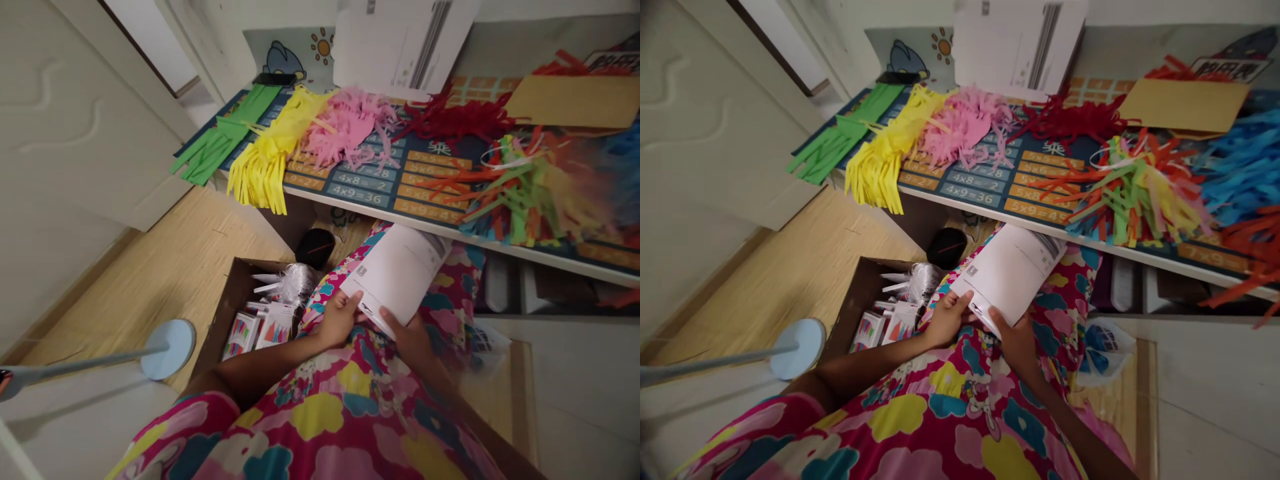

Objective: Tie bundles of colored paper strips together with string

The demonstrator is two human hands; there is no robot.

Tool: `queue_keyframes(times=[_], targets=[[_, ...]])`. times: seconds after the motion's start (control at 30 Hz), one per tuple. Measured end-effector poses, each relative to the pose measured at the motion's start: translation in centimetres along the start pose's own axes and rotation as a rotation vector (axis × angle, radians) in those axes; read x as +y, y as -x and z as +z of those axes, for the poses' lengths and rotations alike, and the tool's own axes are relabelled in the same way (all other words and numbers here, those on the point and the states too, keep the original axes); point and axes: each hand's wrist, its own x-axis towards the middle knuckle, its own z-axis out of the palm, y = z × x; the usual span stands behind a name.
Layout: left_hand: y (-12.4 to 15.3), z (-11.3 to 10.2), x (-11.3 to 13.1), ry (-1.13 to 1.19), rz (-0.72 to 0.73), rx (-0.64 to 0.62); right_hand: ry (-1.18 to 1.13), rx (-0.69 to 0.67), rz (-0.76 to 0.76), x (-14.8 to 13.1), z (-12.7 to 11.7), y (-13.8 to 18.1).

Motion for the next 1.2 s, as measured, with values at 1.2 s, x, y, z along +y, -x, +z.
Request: queue_keyframes(times=[1.2], targets=[[-2.2,10.0,11.2,-0.740,1.034,-0.215,-0.393,0.433,-0.373,-13.2,-7.1,-2.2]])
